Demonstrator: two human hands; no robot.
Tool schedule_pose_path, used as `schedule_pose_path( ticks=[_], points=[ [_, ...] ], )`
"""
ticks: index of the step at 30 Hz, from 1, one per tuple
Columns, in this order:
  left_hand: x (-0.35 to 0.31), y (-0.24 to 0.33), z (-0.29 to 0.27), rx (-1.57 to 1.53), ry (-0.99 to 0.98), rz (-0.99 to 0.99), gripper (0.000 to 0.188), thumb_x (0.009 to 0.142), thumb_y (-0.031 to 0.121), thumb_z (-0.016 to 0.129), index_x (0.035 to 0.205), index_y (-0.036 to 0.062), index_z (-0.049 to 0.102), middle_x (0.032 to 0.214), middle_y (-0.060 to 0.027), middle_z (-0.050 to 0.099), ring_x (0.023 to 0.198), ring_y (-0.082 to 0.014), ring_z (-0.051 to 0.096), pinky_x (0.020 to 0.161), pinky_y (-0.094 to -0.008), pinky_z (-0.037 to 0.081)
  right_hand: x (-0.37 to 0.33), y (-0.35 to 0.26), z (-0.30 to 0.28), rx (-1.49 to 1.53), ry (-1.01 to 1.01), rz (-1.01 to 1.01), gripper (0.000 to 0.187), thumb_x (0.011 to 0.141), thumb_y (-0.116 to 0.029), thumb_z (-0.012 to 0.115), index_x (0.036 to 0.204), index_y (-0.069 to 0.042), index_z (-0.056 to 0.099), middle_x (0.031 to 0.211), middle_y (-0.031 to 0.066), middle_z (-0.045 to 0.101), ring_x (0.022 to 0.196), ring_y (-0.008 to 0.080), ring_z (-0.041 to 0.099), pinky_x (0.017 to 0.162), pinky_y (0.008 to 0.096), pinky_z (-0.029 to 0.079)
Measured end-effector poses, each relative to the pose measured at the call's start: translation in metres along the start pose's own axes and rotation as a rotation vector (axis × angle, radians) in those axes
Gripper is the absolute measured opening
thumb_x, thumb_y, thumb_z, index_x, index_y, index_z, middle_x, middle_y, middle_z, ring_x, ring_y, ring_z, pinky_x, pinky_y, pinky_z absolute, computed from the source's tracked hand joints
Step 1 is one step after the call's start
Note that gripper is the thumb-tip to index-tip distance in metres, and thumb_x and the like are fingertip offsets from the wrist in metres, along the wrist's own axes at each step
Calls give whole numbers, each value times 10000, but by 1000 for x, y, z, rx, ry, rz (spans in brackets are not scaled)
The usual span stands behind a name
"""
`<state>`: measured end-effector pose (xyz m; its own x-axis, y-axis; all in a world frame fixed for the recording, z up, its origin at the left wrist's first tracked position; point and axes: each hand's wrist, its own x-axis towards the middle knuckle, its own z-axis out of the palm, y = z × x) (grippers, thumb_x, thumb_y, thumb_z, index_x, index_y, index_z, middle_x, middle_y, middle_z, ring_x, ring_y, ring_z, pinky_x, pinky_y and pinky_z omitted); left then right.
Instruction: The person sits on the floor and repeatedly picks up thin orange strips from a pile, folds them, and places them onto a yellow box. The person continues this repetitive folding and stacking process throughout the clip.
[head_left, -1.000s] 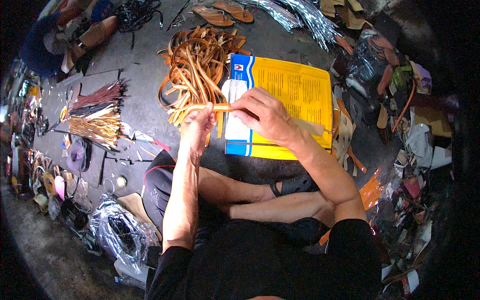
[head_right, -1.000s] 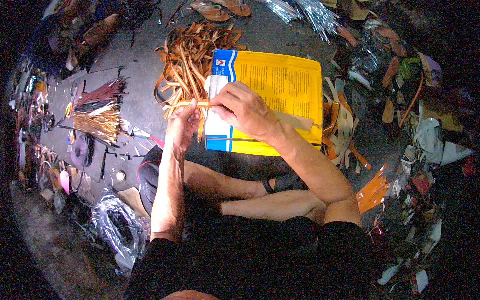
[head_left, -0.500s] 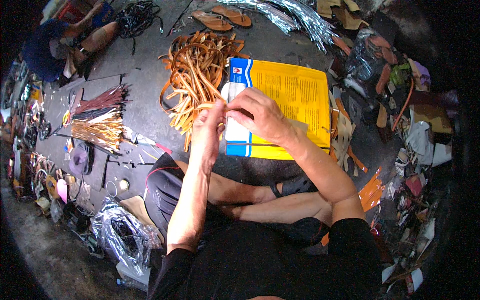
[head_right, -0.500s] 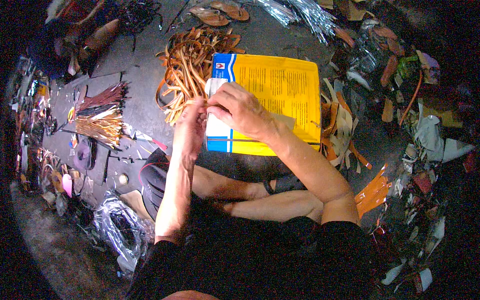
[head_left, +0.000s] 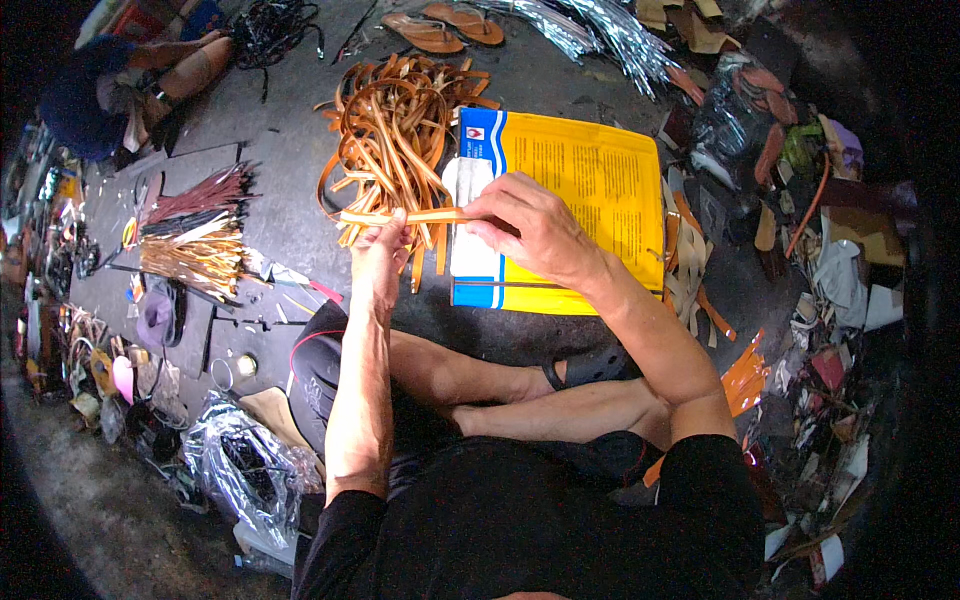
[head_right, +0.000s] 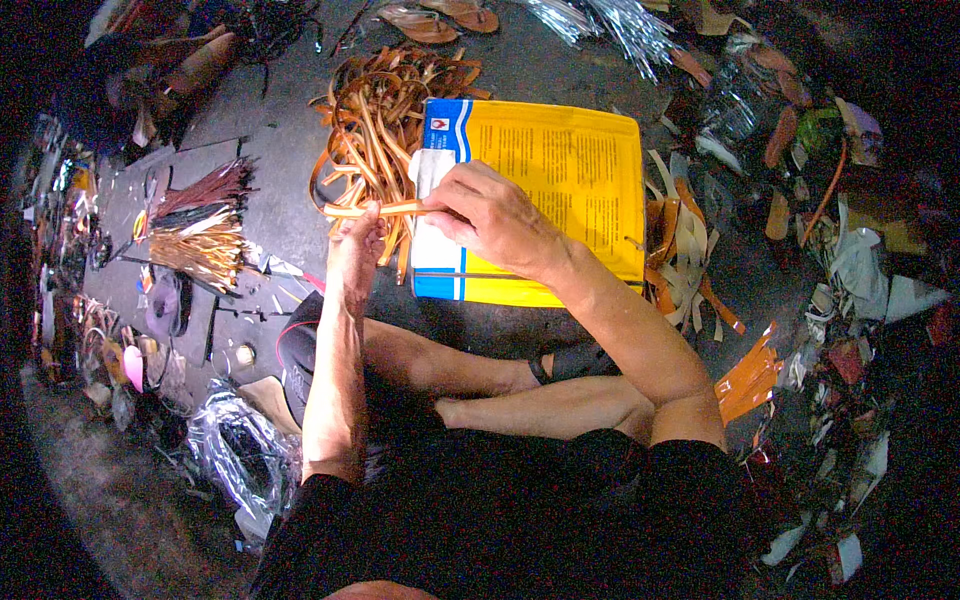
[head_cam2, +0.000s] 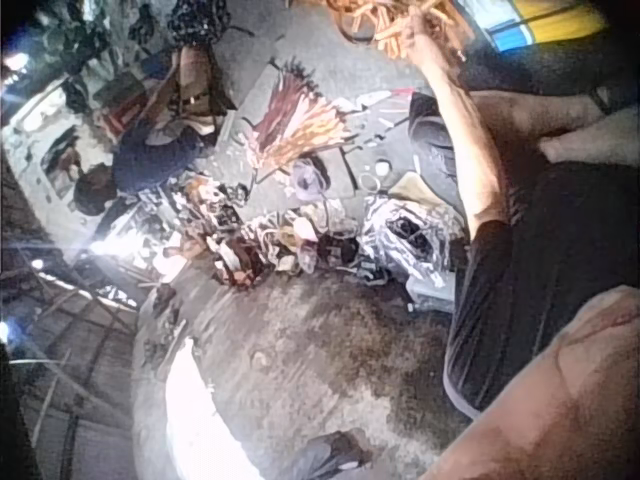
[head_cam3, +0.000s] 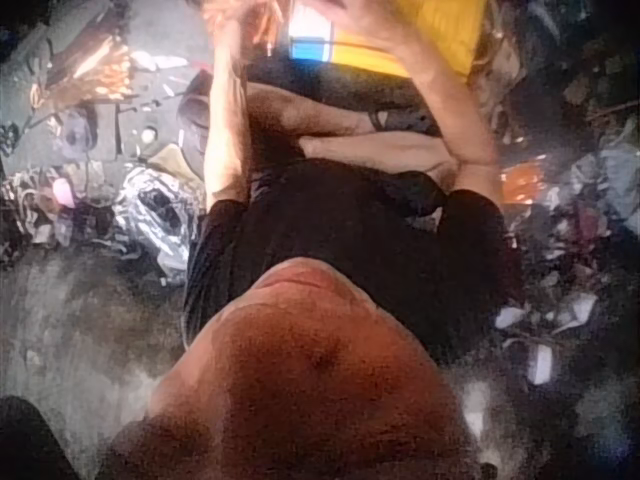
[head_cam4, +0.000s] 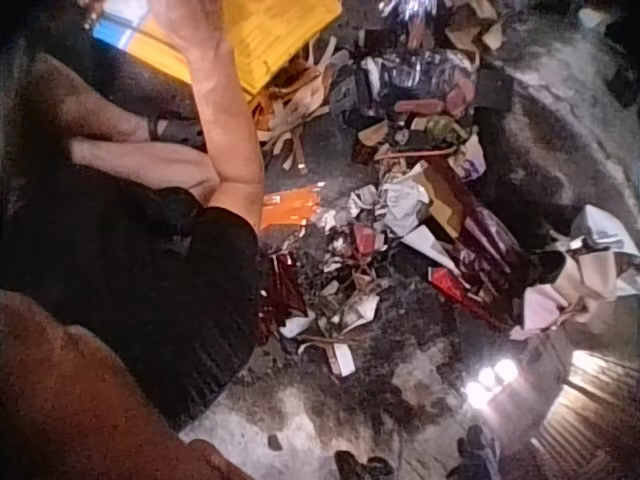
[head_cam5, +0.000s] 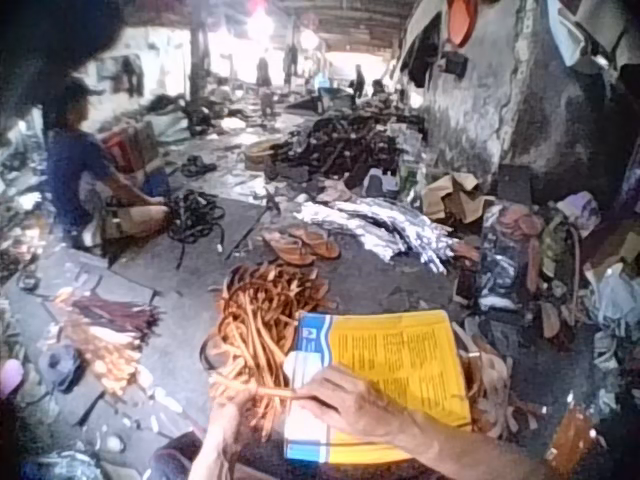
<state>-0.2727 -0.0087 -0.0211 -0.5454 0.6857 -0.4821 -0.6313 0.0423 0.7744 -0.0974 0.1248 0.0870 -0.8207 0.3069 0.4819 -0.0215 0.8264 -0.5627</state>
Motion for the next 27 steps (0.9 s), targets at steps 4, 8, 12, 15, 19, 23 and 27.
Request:
schedule_pose_path(
  ticks=[4, 8, 12, 15, 19, 23, 27],
  points=[
    [8, 0, -13, 1, 54, 20, 147, 879, 198, 695, 824, 88, 616, 719, -5, 612, 597, -48, 515, 486, -176, 339, -2, 0, 0, 3, -16, 24, 117, 774, -67, 710, 850, -30, 629, 819, 88, 588, 801, 271, 588, 712, 369, 493],
    [14, 4, -25, -2, 51, 11, 124, 878, 181, 691, 847, 81, 626, 725, 0, 613, 601, -49, 515, 494, -177, 354, 1, 1, 2, 21, -4, 10, 106, 772, -53, 701, 841, -31, 623, 829, 89, 587, 801, 270, 586, 716, 372, 492],
    [15, 5, -30, 19, 39, 13, 128, 871, 187, 701, 856, 79, 634, 737, 5, 611, 629, -52, 521, 513, -180, 355, -2, 4, 0, -13, -6, 4, 97, 770, -45, 694, 830, -33, 619, 836, 90, 584, 806, 271, 587, 719, 373, 491],
    [20, 2, -39, 11, 106, 13, 153, 860, 195, 715, 837, 77, 620, 754, -3, 612, 640, -65, 527, 523, -191, 359, 3, -1, 2, -18, -7, -33, 120, 759, -13, 704, 849, -20, 626, 832, 86, 593, 794, 261, 596, 703, 361, 494],
    [19, 7, -38, 87, 130, -3, 190, 875, 260, 699, 834, 111, 587, 757, 18, 578, 625, -67, 501, 531, -202, 343, -6, 1, -6, -57, 1, -7, 126, 759, -1, 704, 857, -14, 627, 833, 80, 594, 791, 256, 596, 699, 354, 495],
    [28, 7, -49, 67, 139, 15, 195, 863, 266, 715, 824, 117, 598, 765, 26, 591, 653, -55, 511, 554, -194, 368, 11, 1, 5, -50, 11, -91, 130, 747, 6, 705, 849, -18, 628, 829, 84, 595, 783, 257, 596, 697, 351, 496],
    [30, 5, -56, 94, 162, -4, 198, 862, 272, 715, 850, 114, 596, 789, 18, 590, 714, -73, 537, 580, -204, 385, -2, 5, -2, -71, 0, -25, 137, 746, 4, 708, 854, -18, 626, 804, 85, 587, 768, 261, 594, 693, 353, 495]
  ],
)
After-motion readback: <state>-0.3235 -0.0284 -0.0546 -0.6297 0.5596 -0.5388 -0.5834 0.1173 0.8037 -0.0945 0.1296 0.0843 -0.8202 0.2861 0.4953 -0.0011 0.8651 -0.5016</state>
